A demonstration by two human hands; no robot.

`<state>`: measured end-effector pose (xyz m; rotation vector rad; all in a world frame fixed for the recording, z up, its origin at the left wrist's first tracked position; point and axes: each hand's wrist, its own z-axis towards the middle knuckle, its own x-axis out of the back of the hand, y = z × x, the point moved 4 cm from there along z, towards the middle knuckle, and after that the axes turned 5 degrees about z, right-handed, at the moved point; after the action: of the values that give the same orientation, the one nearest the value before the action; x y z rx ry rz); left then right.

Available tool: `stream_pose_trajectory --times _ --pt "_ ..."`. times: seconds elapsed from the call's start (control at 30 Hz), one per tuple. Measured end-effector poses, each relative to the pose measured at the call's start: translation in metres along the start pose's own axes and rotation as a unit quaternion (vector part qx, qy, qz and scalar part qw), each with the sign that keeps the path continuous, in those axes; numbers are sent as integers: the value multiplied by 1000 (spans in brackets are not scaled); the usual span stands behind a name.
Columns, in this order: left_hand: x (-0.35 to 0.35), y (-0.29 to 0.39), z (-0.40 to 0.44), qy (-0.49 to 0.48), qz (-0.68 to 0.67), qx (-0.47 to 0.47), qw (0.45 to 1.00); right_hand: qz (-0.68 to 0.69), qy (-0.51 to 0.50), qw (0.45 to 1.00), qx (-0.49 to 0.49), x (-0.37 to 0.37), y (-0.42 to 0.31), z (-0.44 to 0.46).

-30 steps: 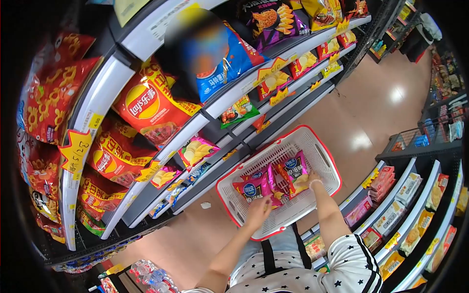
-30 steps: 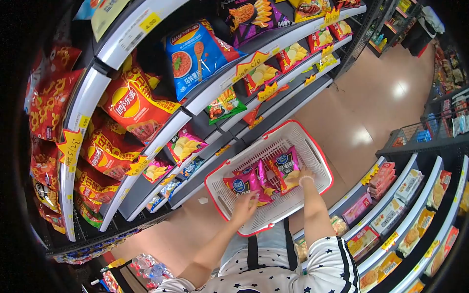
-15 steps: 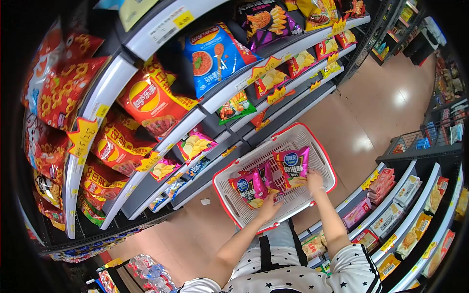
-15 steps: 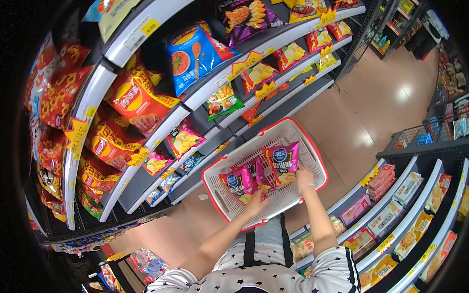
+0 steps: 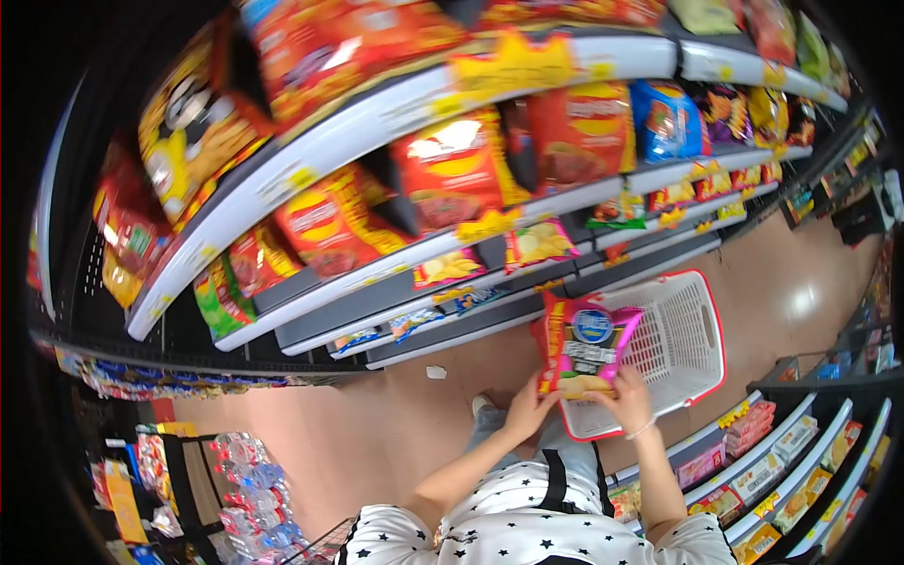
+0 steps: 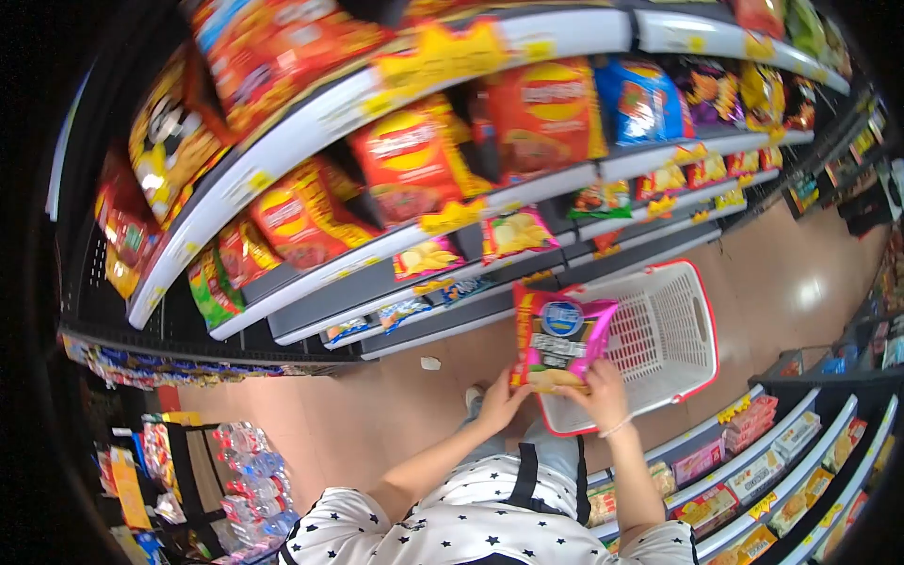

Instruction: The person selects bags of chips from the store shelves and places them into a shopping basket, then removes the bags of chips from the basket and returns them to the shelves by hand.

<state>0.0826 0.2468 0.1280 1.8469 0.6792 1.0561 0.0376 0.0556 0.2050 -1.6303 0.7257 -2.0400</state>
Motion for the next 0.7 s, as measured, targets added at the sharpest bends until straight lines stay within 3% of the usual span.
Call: stream_pose_trajectory --times 0.17,0.27,0.33,0.4,0.47,0.53,0.57,0.67,0.7 --pt "146 -118 -46 205 63 32 976 82 -83 988 99 -147 -109 39" --pt "230 -142 -47 208 -37 9 977 123 -68 980 141 -237 -153 85" --pt "277 -191 -21 209 32 0 977 157 -79 969 176 -273 -182 131" --pt "334 -162 2 241 247 -24 938 167 -45 964 200 -298 -204 174" --pt "366 -167 37 314 244 -98 912 131 -44 979 150 -325 -207 212" --pt "384 -161 65 339 237 -123 902 -17 -127 990 62 -332 -214 242" --pt "386 -163 80 313 236 -78 917 -39 -196 980 -9 -330 -216 251" --pt "375 -171 108 290 245 -76 922 -120 -162 979 5 -351 -191 261" --pt "372 -169 110 289 244 -79 922 -154 -237 958 45 -355 -184 262"
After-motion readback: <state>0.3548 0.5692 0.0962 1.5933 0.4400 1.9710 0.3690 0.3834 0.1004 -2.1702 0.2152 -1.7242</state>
